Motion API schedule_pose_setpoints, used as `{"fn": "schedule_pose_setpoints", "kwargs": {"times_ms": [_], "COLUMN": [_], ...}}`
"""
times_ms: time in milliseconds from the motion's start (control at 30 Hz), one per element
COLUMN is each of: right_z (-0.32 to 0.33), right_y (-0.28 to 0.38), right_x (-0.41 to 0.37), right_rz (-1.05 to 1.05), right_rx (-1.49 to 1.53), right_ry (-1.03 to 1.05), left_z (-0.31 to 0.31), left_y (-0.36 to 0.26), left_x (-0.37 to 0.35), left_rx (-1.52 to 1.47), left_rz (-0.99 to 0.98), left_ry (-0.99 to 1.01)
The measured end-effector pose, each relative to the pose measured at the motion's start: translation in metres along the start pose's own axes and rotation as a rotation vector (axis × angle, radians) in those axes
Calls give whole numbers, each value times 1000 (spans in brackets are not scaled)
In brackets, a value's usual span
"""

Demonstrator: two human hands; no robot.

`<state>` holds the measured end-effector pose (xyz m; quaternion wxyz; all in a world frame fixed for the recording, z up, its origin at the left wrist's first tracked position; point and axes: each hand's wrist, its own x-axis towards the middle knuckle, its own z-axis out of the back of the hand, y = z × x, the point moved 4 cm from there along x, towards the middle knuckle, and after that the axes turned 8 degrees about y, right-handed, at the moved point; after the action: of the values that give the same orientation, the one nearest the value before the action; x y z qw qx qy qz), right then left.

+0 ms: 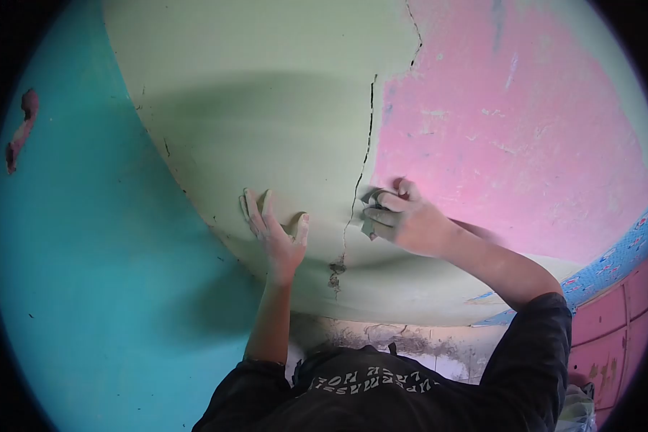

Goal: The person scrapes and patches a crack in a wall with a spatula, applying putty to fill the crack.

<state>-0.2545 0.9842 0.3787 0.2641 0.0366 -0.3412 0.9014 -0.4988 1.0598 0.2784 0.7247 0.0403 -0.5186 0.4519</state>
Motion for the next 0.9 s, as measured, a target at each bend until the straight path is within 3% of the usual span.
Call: {"fn": "schedule_pose_setpoints", "kwargs": {"times_ms": [133,267,400,533,633,667,800,900], "right_z": [29,4,37,0,16,23,-4,12], "right_y": [-32,-5,-34,0,-20,-24,3,-9], "right_x": [1,-2,-2,-2,-3,-4,-1,2], "right_rz": [-248,1,-212,31,-65,-178,26,-13], "right_rx": [-45,2,-35,38,23,26,112,21], "right_ry": [-300,21,-343,-50,-204,-342,-83,-179], "left_z": [0,-1,-2,-1,-2,-2,-1,-2], "left_y": [1,0,1,0,1,1,-1,0], "left_x": [0,-1,-1,-3,0,-1,-2,1], "left_rx": [20,9,27,5,11,22,23,29], "left_rz": [-6,5,3,10,9,18,9,8], "left_ry": [0,-5,-6,-8,-3,0,-11,-7]}}
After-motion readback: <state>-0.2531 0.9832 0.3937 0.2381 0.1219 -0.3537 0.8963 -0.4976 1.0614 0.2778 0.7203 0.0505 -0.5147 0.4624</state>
